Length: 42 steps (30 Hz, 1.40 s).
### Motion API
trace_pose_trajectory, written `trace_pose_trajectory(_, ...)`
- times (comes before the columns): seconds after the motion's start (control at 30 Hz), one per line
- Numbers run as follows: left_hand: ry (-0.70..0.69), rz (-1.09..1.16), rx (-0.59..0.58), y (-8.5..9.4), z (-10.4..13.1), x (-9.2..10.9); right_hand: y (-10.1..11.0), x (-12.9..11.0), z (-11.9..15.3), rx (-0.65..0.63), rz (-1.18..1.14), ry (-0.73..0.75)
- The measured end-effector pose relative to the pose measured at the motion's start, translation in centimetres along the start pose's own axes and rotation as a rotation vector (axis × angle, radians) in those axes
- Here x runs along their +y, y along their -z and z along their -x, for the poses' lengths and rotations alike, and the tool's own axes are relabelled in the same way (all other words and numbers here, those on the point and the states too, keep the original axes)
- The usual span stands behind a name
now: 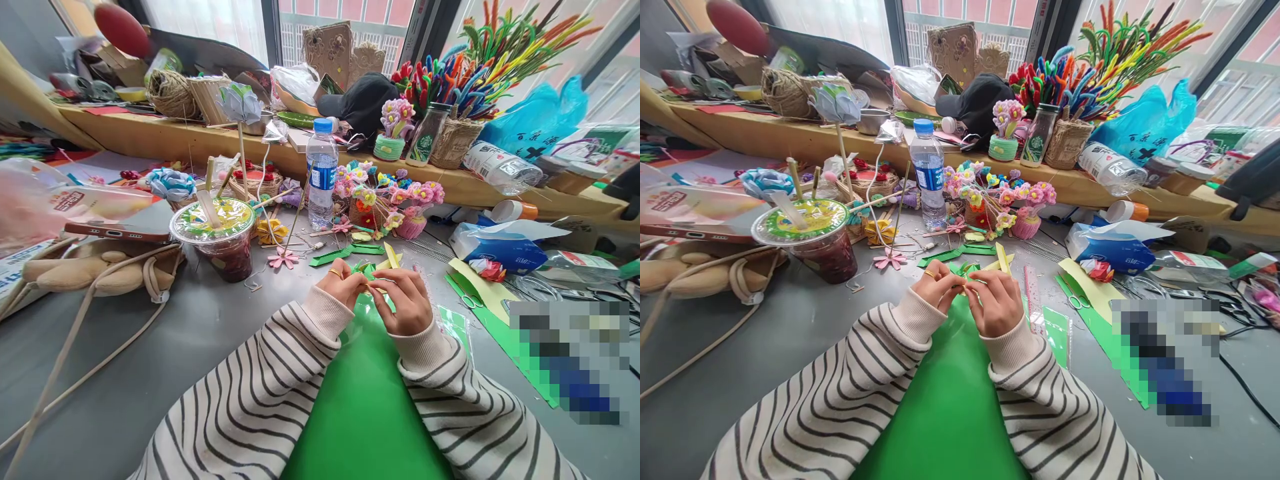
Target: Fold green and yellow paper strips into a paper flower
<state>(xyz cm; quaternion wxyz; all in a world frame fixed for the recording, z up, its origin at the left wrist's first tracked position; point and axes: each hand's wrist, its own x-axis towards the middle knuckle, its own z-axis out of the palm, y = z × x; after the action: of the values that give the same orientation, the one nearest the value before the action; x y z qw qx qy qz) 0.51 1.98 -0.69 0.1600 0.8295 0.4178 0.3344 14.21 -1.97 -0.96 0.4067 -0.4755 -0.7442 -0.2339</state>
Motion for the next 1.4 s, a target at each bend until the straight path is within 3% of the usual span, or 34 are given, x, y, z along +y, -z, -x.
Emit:
trace_pose_trajectory(0.1,0.162,0.249,0.022,-0.3,0.2,0.3,0.0,0.0,-0.1,0.025,0.022,0.004)
trace_pose_trajectory(0.23,0.543,0.825,-0.066,-0.7,0.1,0.8,0.0,0.2,-0.2,0.030,0.047,0.026)
trace_pose_trajectory(0.3,0.650,1.074,-0.082,-0.7,-0.2,0.9,0.1,0.2,-0.3,0.023,0.054,0.060)
trace_pose_trajectory(0.53,0.939,1.464,-0.125,-0.5,-0.9,0.5,0.4,-0.5,-0.9,0.045,0.069,0.137)
trace_pose_trajectory(0.83,0.847,1.718,-0.056,-0.6,-0.9,0.4,0.3,-0.8,-1.2,0.081,0.113,0.249)
trace_pose_trajectory(1.0,0.788,1.703,-0.047,-0.6,-0.8,0.4,0.3,-0.8,-1.1,0.079,0.116,0.255)
trace_pose_trajectory(1.4,0.825,1.574,0.002,-0.4,-0.8,1.3,0.1,-1.0,-0.9,0.092,0.139,0.230)
